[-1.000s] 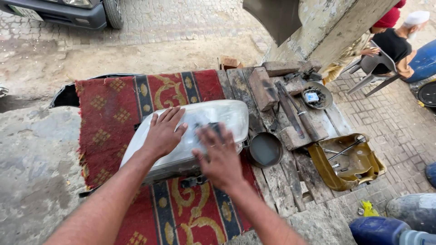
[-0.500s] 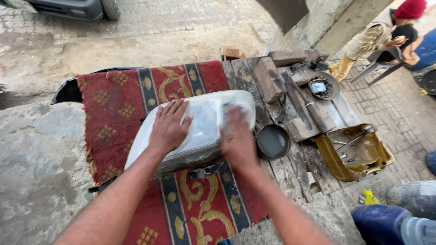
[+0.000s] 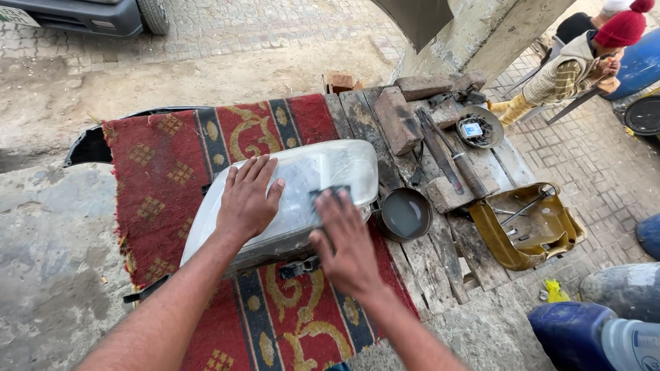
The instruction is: The person scrubs the surface of a car headlight with a black sponge, repeatedly dipping the sponge into a small metal bowl of water to keep it wet. The headlight rests on a patterned rug on a wooden workbench while the person works.
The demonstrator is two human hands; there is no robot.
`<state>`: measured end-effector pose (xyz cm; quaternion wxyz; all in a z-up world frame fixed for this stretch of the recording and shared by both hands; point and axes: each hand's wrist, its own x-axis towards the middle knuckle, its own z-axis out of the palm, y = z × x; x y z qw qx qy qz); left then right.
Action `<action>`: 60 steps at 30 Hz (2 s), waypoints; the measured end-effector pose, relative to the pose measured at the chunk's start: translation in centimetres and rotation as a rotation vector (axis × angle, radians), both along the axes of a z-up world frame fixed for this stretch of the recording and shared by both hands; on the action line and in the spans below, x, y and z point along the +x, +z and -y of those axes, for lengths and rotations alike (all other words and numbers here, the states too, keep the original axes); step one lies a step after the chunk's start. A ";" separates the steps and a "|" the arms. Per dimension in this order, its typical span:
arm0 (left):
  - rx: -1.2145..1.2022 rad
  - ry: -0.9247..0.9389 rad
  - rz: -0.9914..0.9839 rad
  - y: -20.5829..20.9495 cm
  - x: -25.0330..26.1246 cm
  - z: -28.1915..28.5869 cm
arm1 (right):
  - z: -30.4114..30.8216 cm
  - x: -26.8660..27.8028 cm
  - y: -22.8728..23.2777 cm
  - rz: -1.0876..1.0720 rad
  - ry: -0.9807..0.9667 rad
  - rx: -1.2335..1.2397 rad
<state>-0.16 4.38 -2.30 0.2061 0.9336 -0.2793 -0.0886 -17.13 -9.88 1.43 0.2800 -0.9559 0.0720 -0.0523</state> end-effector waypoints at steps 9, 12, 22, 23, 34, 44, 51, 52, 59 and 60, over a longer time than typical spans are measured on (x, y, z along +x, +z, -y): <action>-0.012 0.004 -0.004 -0.2 0.4 -0.3 | -0.5 -0.3 2.2 -0.016 -0.020 0.076; -0.015 0.000 -0.019 0.1 0.1 -0.1 | 3.3 1.5 -0.3 -0.037 -0.120 0.107; 0.014 0.003 -0.035 0.1 0.6 -0.4 | 3.4 2.4 -1.9 0.096 0.042 0.022; 0.006 -0.014 -0.027 0.0 0.8 -0.3 | 5.8 3.9 -3.7 0.192 -0.026 0.050; -0.008 0.031 -0.044 0.1 1.6 -0.9 | 7.2 4.8 -3.9 0.355 -0.003 0.108; -0.072 0.043 -0.040 -0.5 1.7 -1.0 | 9.9 4.6 -4.8 0.108 0.036 0.188; -0.037 0.060 -0.102 0.3 2.1 -0.8 | 4.6 1.8 -1.8 0.153 0.117 0.080; -0.035 0.068 -0.107 0.2 1.9 -0.7 | 6.2 2.6 -2.9 0.147 0.124 0.083; -0.098 0.032 -0.041 -0.2 1.8 -0.8 | 7.0 4.9 -1.6 0.007 0.050 0.181; -0.095 0.012 -0.022 -0.3 2.1 -0.8 | 5.7 4.0 -0.7 0.052 0.144 0.099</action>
